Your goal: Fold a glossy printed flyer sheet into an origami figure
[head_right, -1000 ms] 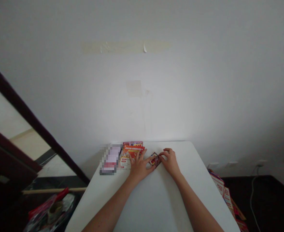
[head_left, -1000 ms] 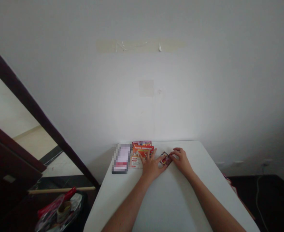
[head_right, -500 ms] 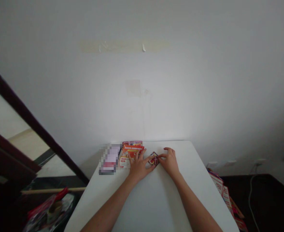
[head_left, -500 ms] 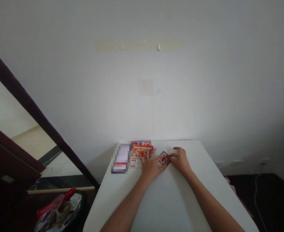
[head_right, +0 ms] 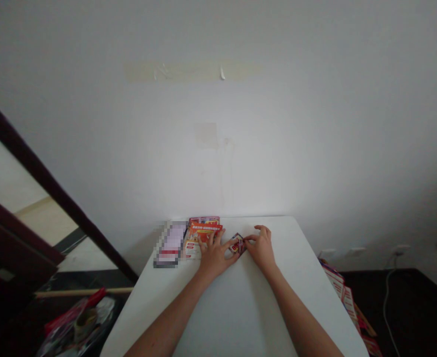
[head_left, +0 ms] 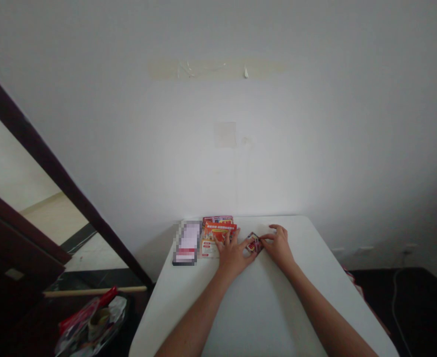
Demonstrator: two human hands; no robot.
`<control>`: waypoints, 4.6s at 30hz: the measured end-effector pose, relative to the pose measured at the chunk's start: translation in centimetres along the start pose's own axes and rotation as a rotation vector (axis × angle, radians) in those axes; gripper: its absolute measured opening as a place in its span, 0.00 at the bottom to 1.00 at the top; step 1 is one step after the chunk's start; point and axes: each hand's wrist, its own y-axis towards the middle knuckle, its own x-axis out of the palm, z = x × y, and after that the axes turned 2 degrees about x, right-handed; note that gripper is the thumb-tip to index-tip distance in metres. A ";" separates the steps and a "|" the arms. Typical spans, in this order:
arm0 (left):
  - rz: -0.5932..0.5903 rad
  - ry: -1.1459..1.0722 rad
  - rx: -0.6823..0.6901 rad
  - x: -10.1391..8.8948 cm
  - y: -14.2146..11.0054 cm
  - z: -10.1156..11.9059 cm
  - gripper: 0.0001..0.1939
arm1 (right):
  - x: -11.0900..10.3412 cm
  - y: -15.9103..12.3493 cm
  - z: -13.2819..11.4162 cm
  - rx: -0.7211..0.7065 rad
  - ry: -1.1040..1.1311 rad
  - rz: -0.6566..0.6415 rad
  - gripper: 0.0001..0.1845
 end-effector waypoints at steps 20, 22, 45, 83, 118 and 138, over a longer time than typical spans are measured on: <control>-0.027 -0.017 -0.015 -0.3 0.0 0.1 0.26 | -0.1 0.2 -0.4 -0.010 -0.099 -0.019 0.08; -0.028 -0.016 -0.020 -0.2 -0.1 0.1 0.27 | -0.2 0.2 -0.5 -0.006 -0.102 -0.036 0.08; -0.061 0.011 -0.032 -0.8 0.1 0.3 0.26 | -0.7 -0.5 -0.2 -0.055 -0.130 -0.118 0.14; -0.085 -0.013 -0.035 -0.5 0.3 -0.5 0.22 | -1.1 -1.0 0.3 -0.159 -0.167 -0.203 0.31; -0.073 -0.003 -0.006 -0.2 0.2 -0.7 0.22 | -1.7 -0.8 -0.5 -0.121 -0.205 -0.215 0.25; -0.059 -0.038 -0.002 -0.1 0.2 -0.8 0.21 | -1.4 -1.0 0.5 -0.160 -0.182 -0.237 0.31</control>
